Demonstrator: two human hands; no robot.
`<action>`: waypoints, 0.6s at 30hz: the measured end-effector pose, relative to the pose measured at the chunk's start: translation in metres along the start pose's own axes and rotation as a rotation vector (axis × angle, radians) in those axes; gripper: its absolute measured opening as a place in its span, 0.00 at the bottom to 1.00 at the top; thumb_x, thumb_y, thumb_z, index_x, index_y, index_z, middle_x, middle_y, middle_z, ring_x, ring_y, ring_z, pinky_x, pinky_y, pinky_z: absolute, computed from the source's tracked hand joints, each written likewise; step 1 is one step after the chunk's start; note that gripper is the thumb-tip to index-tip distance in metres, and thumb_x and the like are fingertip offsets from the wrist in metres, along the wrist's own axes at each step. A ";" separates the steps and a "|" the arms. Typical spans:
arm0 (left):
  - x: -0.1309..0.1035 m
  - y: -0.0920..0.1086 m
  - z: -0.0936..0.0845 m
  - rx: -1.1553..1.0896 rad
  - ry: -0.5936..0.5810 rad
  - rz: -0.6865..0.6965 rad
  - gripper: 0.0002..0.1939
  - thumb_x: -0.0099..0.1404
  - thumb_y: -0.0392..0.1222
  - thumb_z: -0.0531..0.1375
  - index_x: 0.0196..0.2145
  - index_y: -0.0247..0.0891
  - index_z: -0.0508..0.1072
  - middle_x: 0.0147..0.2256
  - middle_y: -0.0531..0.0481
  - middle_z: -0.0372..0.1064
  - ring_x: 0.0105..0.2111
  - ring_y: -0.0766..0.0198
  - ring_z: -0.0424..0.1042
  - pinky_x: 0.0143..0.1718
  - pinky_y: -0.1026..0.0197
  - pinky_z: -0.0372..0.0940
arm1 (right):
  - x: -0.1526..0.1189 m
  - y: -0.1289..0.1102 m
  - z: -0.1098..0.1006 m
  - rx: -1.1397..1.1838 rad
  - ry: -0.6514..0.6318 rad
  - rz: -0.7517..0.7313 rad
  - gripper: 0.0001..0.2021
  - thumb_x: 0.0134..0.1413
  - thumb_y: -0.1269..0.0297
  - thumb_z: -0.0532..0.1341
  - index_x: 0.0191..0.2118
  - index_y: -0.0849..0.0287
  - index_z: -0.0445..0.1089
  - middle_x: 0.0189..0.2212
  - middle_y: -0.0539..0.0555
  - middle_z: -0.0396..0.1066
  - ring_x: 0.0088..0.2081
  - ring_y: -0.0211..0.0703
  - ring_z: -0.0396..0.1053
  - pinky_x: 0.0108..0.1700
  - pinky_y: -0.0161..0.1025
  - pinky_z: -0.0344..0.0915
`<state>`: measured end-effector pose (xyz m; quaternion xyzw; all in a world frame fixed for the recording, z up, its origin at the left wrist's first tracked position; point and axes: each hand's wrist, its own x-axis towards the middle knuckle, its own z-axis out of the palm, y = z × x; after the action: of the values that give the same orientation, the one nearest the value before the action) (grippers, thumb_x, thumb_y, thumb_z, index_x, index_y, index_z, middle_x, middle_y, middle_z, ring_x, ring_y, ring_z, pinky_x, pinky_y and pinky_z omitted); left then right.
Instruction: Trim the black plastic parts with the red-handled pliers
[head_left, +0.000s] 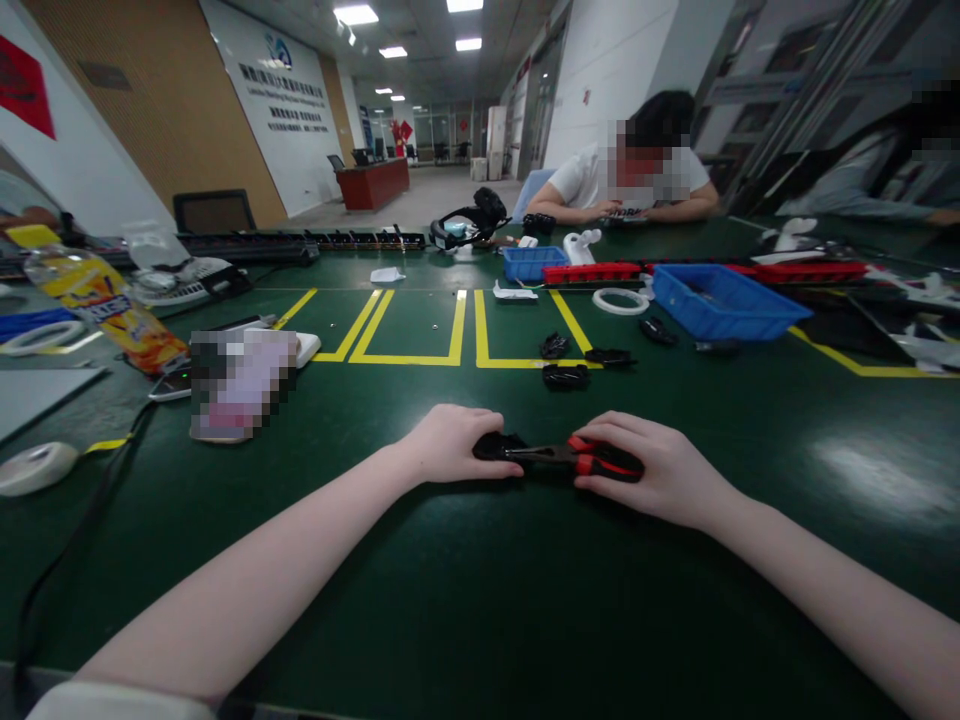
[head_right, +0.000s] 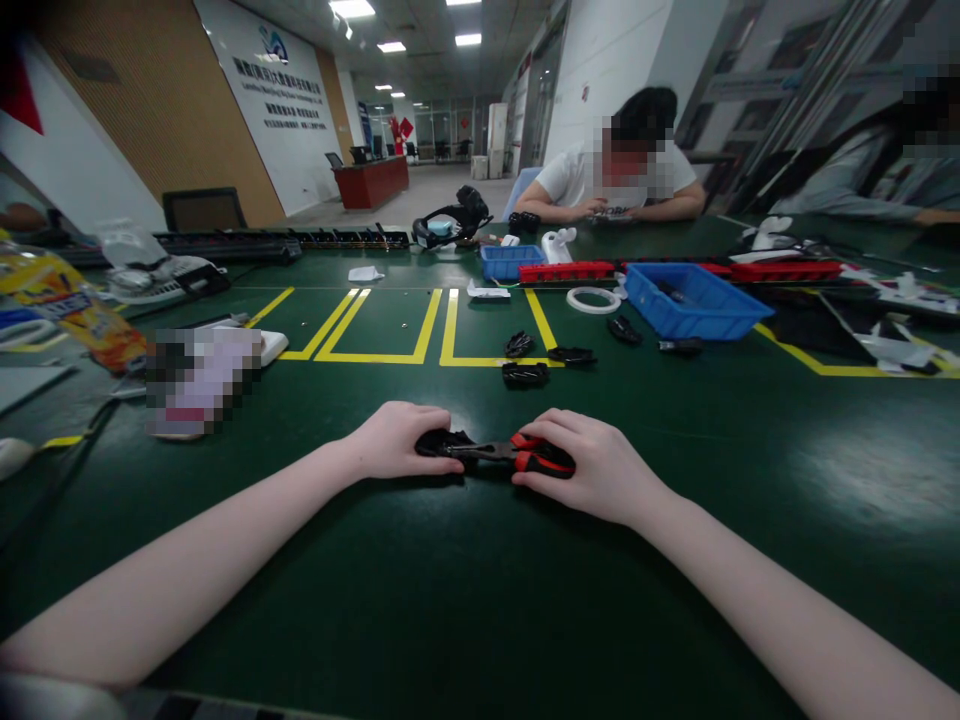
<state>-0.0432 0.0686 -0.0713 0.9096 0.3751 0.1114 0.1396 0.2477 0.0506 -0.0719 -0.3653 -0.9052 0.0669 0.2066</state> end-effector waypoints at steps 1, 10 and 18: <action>0.000 0.000 0.000 -0.002 0.006 0.004 0.23 0.65 0.64 0.58 0.31 0.39 0.67 0.30 0.52 0.69 0.26 0.63 0.66 0.27 0.63 0.52 | 0.000 0.000 0.000 0.005 -0.004 0.000 0.18 0.55 0.51 0.64 0.47 0.56 0.72 0.44 0.58 0.75 0.42 0.48 0.75 0.41 0.45 0.74; -0.001 -0.002 0.003 -0.014 0.032 0.024 0.23 0.64 0.64 0.59 0.31 0.39 0.67 0.29 0.53 0.69 0.26 0.64 0.65 0.26 0.64 0.50 | 0.000 0.002 0.001 0.010 -0.005 0.003 0.19 0.55 0.51 0.65 0.48 0.56 0.71 0.44 0.57 0.75 0.42 0.48 0.75 0.41 0.45 0.74; 0.000 -0.001 0.001 -0.007 0.019 0.011 0.23 0.64 0.63 0.59 0.30 0.38 0.66 0.29 0.53 0.68 0.25 0.65 0.65 0.26 0.64 0.50 | 0.000 0.003 0.001 0.043 0.011 0.010 0.18 0.55 0.52 0.65 0.48 0.54 0.71 0.43 0.56 0.75 0.42 0.46 0.75 0.41 0.43 0.74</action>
<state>-0.0434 0.0691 -0.0731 0.9101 0.3710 0.1221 0.1384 0.2490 0.0530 -0.0739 -0.3657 -0.9006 0.0853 0.2190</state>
